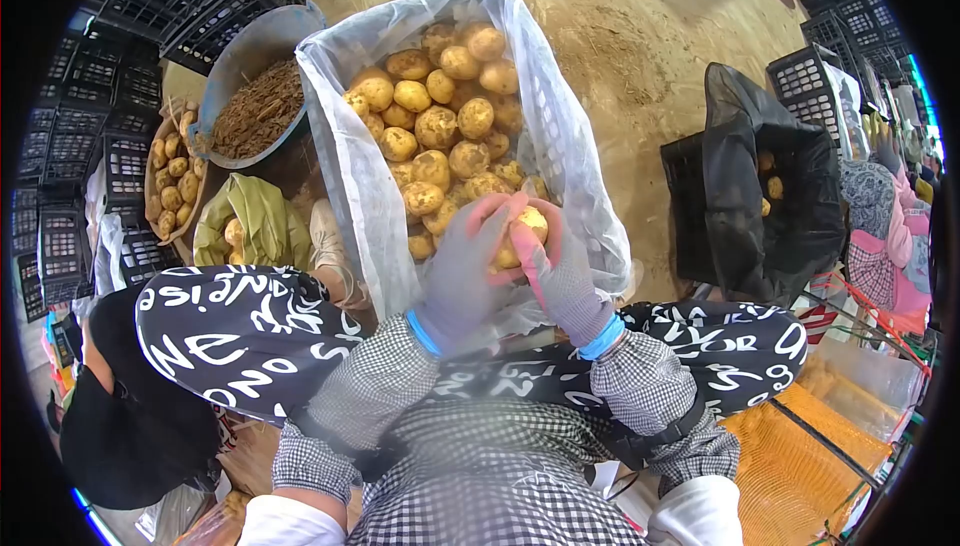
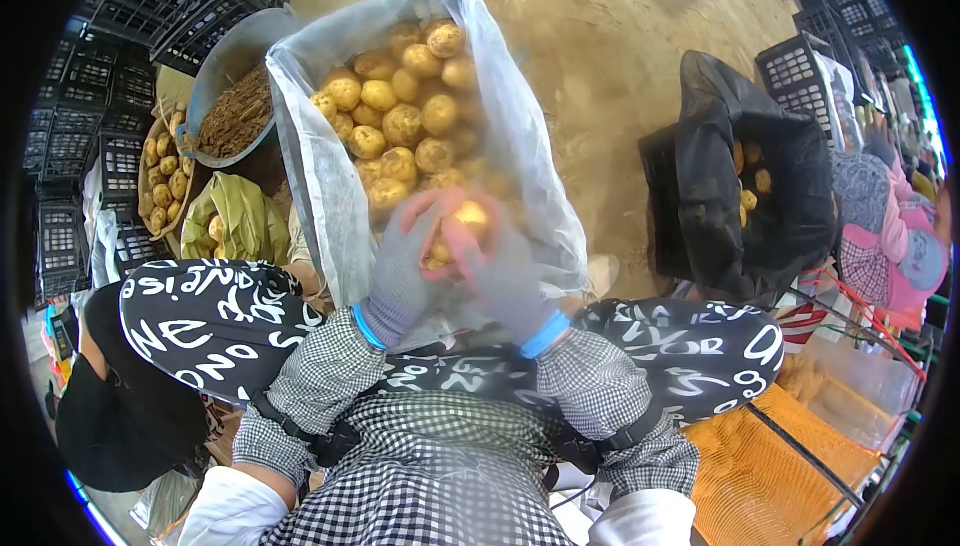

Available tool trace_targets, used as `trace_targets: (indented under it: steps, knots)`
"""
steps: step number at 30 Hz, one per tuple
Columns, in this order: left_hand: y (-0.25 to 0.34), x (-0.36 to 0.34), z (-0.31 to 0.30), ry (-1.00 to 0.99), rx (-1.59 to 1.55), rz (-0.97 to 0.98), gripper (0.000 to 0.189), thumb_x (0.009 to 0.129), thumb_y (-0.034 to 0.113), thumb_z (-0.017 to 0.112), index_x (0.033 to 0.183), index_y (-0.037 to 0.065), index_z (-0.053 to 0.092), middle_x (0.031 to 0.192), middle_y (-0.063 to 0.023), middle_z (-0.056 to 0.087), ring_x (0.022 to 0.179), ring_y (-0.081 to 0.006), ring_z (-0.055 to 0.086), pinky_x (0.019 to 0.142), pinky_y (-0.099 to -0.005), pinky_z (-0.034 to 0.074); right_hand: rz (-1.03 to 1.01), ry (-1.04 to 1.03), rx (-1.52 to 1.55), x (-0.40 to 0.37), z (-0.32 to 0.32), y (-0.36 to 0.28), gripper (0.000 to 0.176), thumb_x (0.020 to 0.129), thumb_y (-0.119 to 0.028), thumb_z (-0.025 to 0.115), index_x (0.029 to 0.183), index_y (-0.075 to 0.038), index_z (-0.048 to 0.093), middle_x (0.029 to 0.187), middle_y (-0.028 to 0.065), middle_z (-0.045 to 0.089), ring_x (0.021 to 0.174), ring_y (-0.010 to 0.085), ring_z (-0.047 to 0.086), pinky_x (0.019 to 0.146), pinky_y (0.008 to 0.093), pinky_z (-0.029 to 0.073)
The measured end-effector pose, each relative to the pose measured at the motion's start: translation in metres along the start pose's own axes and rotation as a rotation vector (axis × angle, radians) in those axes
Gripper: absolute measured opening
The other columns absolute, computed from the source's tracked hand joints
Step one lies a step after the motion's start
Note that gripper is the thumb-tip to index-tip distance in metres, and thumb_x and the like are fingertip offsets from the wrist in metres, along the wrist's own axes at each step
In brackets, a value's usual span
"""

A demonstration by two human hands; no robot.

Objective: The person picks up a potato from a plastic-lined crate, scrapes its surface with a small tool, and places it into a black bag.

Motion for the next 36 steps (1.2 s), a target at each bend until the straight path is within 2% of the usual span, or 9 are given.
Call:
trace_targets:
  steps: [2, 6, 9, 13, 15, 17, 23, 33, 36]
  knots:
    - [-0.002, 0.002, 0.002, -0.003, -0.055, -0.065, 0.081, 0.07, 0.013, 0.084, 0.141, 0.008, 0.048, 0.129, -0.0123, 0.055, 0.118, -0.0302, 0.056, 0.1, -0.0371, 0.049, -0.138, 0.02, -0.294, 0.003, -0.012, 0.013, 0.051, 0.094, -0.029, 0.063, 0.132, 0.001, 0.049, 0.113, 0.0189, 0.063, 0.095, 0.0282, 0.068, 0.08, 0.0407, 0.055]
    - [-0.016, -0.004, 0.016, -0.033, -0.366, -0.352, 0.085, 0.069, 0.014, 0.085, 0.143, 0.005, 0.044, 0.132, -0.0128, 0.055, 0.119, -0.0278, 0.058, 0.103, -0.0347, 0.047, -0.459, 0.067, -0.831, 0.003, -0.018, -0.007, 0.039, 0.105, -0.031, 0.045, 0.125, 0.0, 0.057, 0.097, 0.0062, 0.064, 0.1, 0.0124, 0.062, 0.066, 0.0261, 0.051]
    - [-0.013, 0.003, 0.01, -0.034, -0.37, -0.331, 0.083, 0.069, 0.011, 0.084, 0.142, 0.005, 0.045, 0.134, -0.0157, 0.054, 0.122, -0.0281, 0.056, 0.107, -0.0352, 0.044, -0.233, 0.082, -0.643, 0.009, -0.024, -0.003, 0.039, 0.105, -0.03, 0.043, 0.124, -0.001, 0.06, 0.095, 0.004, 0.065, 0.096, 0.0113, 0.062, 0.074, 0.0263, 0.049]
    - [-0.014, 0.014, -0.004, -0.009, -0.124, -0.106, 0.081, 0.069, 0.008, 0.082, 0.141, 0.005, 0.047, 0.133, -0.0183, 0.054, 0.125, -0.0292, 0.053, 0.109, -0.0368, 0.041, -0.398, -0.039, -0.458, 0.02, -0.028, -0.005, 0.039, 0.102, -0.027, 0.048, 0.128, 0.001, 0.058, 0.111, 0.0113, 0.065, 0.098, 0.0209, 0.064, 0.085, 0.0327, 0.05]
    - [-0.005, 0.017, -0.006, -0.021, -0.189, -0.133, 0.08, 0.069, 0.009, 0.082, 0.141, 0.005, 0.047, 0.133, -0.0188, 0.054, 0.126, -0.0301, 0.053, 0.109, -0.0373, 0.041, -0.245, -0.103, -0.306, 0.023, -0.034, 0.004, 0.038, 0.101, -0.025, 0.051, 0.128, 0.001, 0.058, 0.116, 0.0133, 0.065, 0.101, 0.0238, 0.064, 0.089, 0.0356, 0.05]
    - [-0.008, 0.017, -0.007, -0.03, -0.278, -0.148, 0.079, 0.072, 0.015, 0.082, 0.142, 0.005, 0.047, 0.133, -0.0186, 0.054, 0.126, -0.0303, 0.052, 0.108, -0.037, 0.041, 0.209, -0.109, -0.015, 0.012, -0.017, -0.021, 0.038, 0.1, -0.025, 0.053, 0.128, 0.0, 0.059, 0.118, 0.0112, 0.064, 0.104, 0.0198, 0.062, 0.09, 0.0342, 0.05]
    - [-0.015, 0.012, -0.008, -0.031, -0.48, -0.28, 0.069, 0.086, 0.032, 0.074, 0.143, 0.005, 0.046, 0.133, -0.0199, 0.054, 0.123, -0.03, 0.055, 0.104, -0.036, 0.043, 0.126, -0.324, 0.239, 0.008, -0.013, -0.027, 0.053, 0.103, -0.033, 0.048, 0.146, -0.003, 0.036, 0.131, 0.0082, 0.052, 0.115, 0.0171, 0.056, 0.099, 0.0371, 0.047]
    - [-0.004, 0.008, -0.017, 0.119, -0.152, 0.004, 0.038, 0.101, 0.023, 0.054, 0.133, 0.003, 0.056, 0.11, -0.0167, 0.069, 0.097, -0.0311, 0.069, 0.084, -0.0333, 0.054, 0.194, -0.42, 0.435, 0.004, -0.004, -0.008, 0.047, 0.101, -0.031, 0.055, 0.138, -0.004, 0.048, 0.127, 0.0073, 0.059, 0.115, 0.0213, 0.058, 0.099, 0.0419, 0.049]
    - [-0.008, 0.001, -0.013, 0.089, -0.428, -0.245, 0.037, 0.103, 0.024, 0.051, 0.129, 0.0, 0.057, 0.112, -0.0176, 0.068, 0.099, -0.0294, 0.069, 0.085, -0.0326, 0.054, 0.2, -0.474, 0.58, 0.002, -0.006, -0.002, 0.048, 0.101, -0.031, 0.054, 0.141, -0.005, 0.045, 0.132, 0.0078, 0.055, 0.121, 0.0229, 0.055, 0.103, 0.0458, 0.046]
Point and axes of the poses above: each hand's wrist, its own x-axis towards the middle knuckle, its own z-axis out of the palm, y = z × x, the point moved 4 cm from there along x, towards the middle knuckle
